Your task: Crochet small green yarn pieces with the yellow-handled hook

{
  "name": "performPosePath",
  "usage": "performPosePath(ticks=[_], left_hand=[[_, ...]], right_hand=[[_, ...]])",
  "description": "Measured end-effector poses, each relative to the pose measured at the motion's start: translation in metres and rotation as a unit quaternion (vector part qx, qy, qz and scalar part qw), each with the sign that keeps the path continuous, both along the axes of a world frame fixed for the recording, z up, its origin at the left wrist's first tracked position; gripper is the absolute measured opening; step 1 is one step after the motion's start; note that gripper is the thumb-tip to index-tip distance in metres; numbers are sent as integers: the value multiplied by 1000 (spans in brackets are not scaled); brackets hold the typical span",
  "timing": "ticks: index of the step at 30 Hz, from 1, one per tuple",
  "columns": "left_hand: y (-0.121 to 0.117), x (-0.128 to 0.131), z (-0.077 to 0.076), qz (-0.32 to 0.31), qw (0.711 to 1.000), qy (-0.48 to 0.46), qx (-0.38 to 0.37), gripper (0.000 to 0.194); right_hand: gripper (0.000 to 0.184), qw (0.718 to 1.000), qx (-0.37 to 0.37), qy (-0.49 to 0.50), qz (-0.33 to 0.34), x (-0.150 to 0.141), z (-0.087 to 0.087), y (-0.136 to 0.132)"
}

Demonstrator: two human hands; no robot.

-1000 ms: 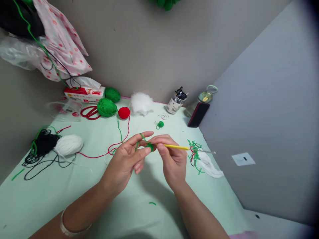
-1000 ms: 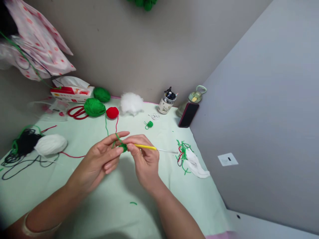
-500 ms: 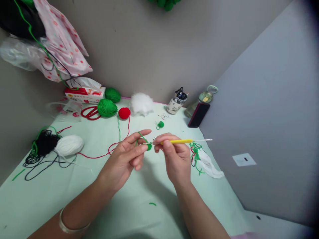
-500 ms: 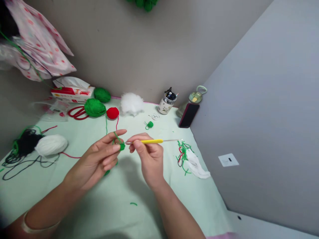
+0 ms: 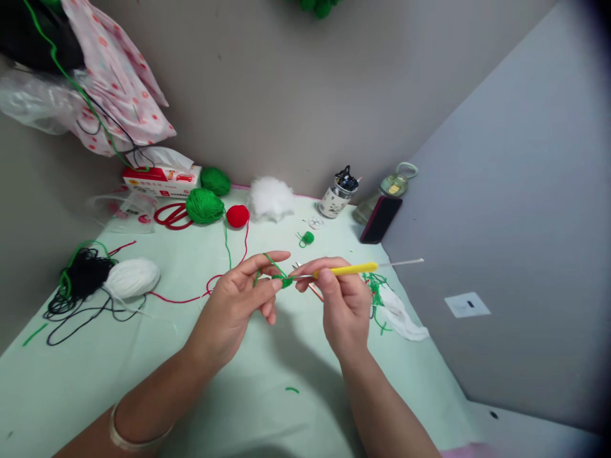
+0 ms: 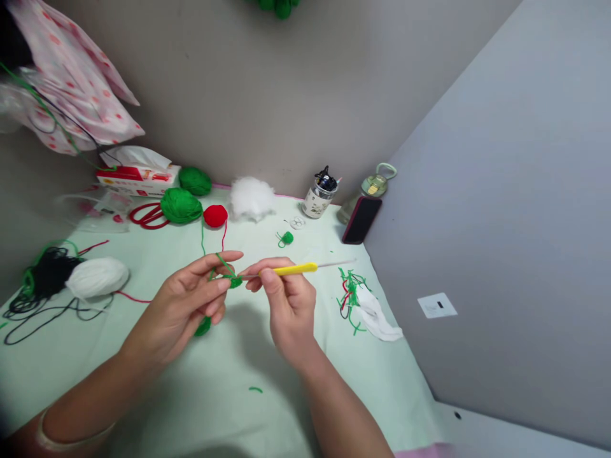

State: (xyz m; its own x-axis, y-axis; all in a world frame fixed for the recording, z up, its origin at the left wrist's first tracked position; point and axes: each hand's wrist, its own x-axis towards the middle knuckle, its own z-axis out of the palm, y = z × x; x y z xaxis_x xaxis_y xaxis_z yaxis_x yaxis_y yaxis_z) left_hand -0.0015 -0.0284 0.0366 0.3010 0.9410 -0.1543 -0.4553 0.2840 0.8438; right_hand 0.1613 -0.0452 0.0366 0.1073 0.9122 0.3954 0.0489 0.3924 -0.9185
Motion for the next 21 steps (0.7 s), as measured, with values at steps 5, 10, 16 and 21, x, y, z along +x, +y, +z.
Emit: performPosePath(ticks=[5, 10, 16, 21], left_hand=[[-5, 3, 0, 60, 994, 76, 43, 36], [-5, 5, 1, -9, 999, -26, -47, 54], [1, -3, 5, -39, 989, -100, -97, 42], [-2, 2, 5, -27, 996, -59, -57, 42]], right_hand=[[25, 932, 229, -274, -60, -4, -8, -5], [30, 876, 281, -371, -127, -8, -16, -5], [21, 998, 56, 9, -9, -3, -5, 3], [17, 998, 54, -22, -3, -7, -6, 5]])
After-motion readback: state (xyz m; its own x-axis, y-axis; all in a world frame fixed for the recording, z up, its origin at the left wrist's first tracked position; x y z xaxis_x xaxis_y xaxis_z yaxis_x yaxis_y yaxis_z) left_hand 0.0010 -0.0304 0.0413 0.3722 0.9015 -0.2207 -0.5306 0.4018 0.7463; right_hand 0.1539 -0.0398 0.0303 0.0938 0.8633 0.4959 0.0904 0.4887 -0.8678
